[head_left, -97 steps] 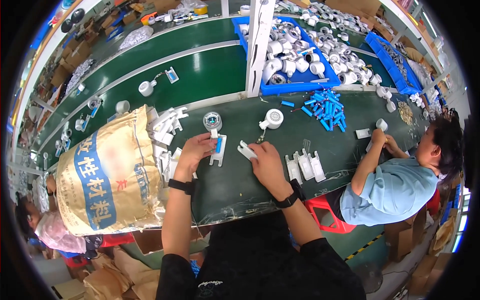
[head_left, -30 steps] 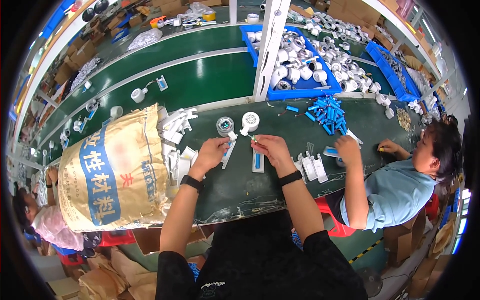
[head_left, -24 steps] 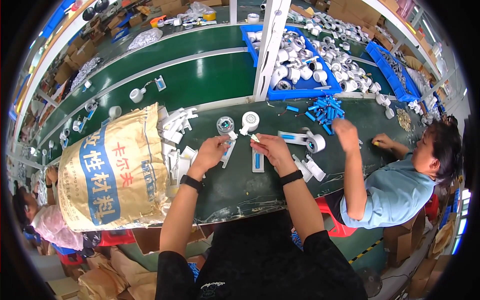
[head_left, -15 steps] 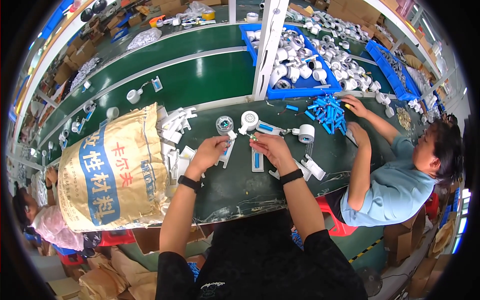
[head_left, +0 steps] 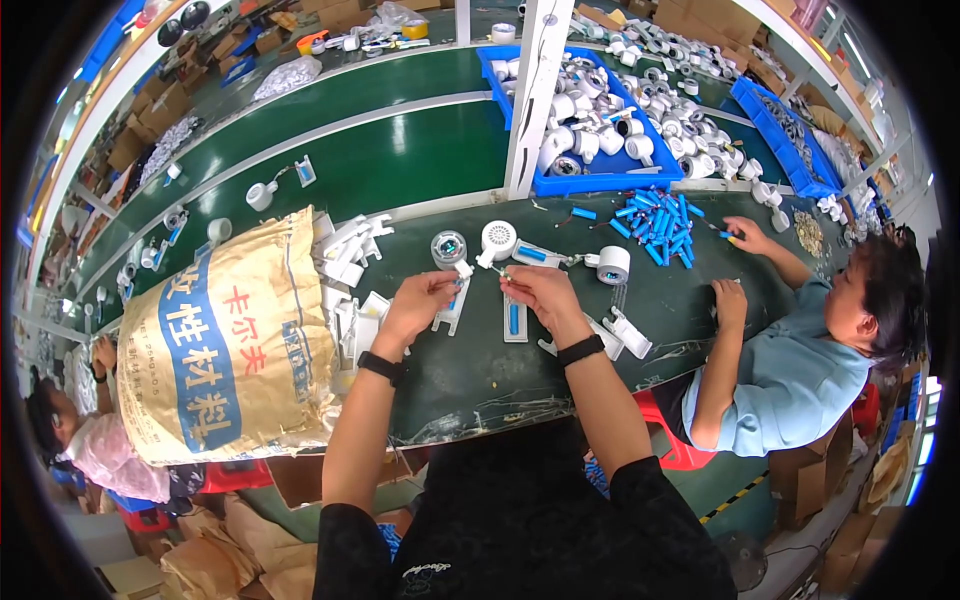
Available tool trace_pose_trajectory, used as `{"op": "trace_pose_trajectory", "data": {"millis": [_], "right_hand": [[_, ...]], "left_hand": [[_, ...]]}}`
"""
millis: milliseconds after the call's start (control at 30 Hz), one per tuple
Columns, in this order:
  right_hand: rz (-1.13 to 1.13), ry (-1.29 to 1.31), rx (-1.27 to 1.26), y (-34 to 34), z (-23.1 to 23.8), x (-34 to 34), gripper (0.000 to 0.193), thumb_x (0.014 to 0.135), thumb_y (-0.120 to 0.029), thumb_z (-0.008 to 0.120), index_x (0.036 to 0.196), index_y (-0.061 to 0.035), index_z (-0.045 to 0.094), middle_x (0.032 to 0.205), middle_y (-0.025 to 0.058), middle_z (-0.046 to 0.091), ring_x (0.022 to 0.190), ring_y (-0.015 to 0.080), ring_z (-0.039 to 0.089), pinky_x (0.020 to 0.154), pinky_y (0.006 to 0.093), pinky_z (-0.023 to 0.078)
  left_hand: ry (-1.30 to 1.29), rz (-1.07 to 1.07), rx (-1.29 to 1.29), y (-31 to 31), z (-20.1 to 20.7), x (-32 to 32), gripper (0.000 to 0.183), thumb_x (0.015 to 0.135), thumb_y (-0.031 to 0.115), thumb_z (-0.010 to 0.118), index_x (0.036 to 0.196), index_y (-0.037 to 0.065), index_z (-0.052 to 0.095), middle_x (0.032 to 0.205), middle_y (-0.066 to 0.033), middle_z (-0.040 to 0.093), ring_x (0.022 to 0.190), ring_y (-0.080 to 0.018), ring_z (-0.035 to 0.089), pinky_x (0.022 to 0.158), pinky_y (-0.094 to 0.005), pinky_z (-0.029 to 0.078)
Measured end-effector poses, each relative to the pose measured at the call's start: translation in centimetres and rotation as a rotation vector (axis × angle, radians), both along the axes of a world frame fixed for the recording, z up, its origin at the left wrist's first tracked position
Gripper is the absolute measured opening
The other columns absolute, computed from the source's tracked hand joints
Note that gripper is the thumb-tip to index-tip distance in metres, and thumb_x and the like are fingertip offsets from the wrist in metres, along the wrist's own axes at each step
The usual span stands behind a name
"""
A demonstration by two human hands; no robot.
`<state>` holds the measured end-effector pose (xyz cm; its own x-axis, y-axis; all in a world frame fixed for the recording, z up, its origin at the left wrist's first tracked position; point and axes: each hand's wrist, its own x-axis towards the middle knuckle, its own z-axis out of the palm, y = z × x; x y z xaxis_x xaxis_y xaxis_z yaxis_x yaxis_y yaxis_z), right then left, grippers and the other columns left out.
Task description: The person assembles light fixtures by hand, peeling adhesive backing from a white plastic housing and pressing a yellow LED strip into it. They then fit a white circular fan component and a small circuit board onto the assembly before placing it on the table.
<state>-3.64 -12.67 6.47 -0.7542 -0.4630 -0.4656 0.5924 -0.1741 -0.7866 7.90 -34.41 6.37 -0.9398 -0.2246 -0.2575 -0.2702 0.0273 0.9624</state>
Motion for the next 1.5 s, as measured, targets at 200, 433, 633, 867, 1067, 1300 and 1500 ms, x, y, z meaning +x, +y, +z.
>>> {"op": "trace_pose_trajectory", "data": {"millis": [200,433,633,867,1067,1300,1500], "right_hand": [[-0.013,0.026,0.019,0.1,-0.5,0.0,0.028,0.091,-0.007,0.071,0.111,0.0129,0.065,0.101,0.0202,0.071,0.088,0.0231,0.073,0.079,0.0265,0.062],[0.006,0.076,0.047,-0.1,-0.8,0.1,0.028,0.093,-0.007,0.067,0.111,0.014,0.064,0.102,0.0203,0.071,0.088,0.0233,0.072,0.08,0.0276,0.062],[0.017,0.082,0.051,-0.1,-0.9,0.0,0.029,0.094,-0.008,0.067,0.112,0.0144,0.064,0.102,0.0202,0.071,0.089,0.024,0.072,0.082,0.0292,0.061],[0.01,0.073,0.054,-0.2,-0.7,0.0,0.028,0.094,-0.008,0.067,0.111,0.0143,0.065,0.102,0.0206,0.071,0.089,0.0241,0.072,0.082,0.0292,0.061],[-0.003,0.036,0.033,0.0,-0.5,0.0,0.032,0.094,-0.013,0.071,0.108,0.014,0.065,0.101,0.0204,0.071,0.088,0.0235,0.072,0.08,0.0266,0.061],[0.001,0.024,0.02,0.3,-0.2,-0.2,0.033,0.092,-0.014,0.073,0.109,0.0124,0.065,0.099,0.0195,0.071,0.088,0.0224,0.072,0.08,0.0266,0.062],[0.009,0.006,-0.003,0.1,0.1,0.0,0.03,0.091,-0.01,0.072,0.11,0.0123,0.065,0.101,0.0192,0.071,0.088,0.0231,0.072,0.082,0.0278,0.062]], "left_hand": [[0.006,-0.061,-0.387,0.8,1.5,0.1,0.032,0.098,0.008,0.059,0.128,-0.001,0.063,0.108,-0.0125,0.072,0.092,-0.016,0.068,0.083,-0.0284,0.053],[0.24,-0.075,-0.656,1.0,-0.5,0.3,0.028,0.097,0.002,0.052,0.121,-0.003,0.065,0.113,-0.023,0.067,0.101,-0.0343,0.068,0.09,-0.0366,0.052],[0.223,-0.079,-0.672,1.1,-0.2,0.1,0.028,0.096,0.001,0.052,0.12,-0.004,0.066,0.111,-0.0252,0.067,0.103,-0.0384,0.067,0.091,-0.0382,0.052],[0.185,-0.073,-0.614,1.2,0.4,-0.1,0.029,0.091,0.0,0.054,0.116,-0.005,0.067,0.109,-0.0281,0.067,0.104,-0.042,0.065,0.091,-0.0434,0.051],[0.118,-0.07,-0.461,0.4,0.6,0.2,0.028,0.098,0.011,0.054,0.12,-0.001,0.067,0.111,-0.0217,0.069,0.1,-0.035,0.068,0.089,-0.0374,0.052],[0.051,0.032,-0.493,0.9,1.9,0.5,0.03,0.095,0.01,0.062,0.124,0.002,0.067,0.107,-0.0131,0.071,0.094,-0.0171,0.067,0.085,-0.0296,0.052],[0.131,0.017,-0.57,0.0,0.9,0.9,0.023,0.094,0.01,0.064,0.115,0.004,0.072,0.106,-0.0131,0.071,0.092,-0.0216,0.069,0.083,-0.0324,0.053]]}}
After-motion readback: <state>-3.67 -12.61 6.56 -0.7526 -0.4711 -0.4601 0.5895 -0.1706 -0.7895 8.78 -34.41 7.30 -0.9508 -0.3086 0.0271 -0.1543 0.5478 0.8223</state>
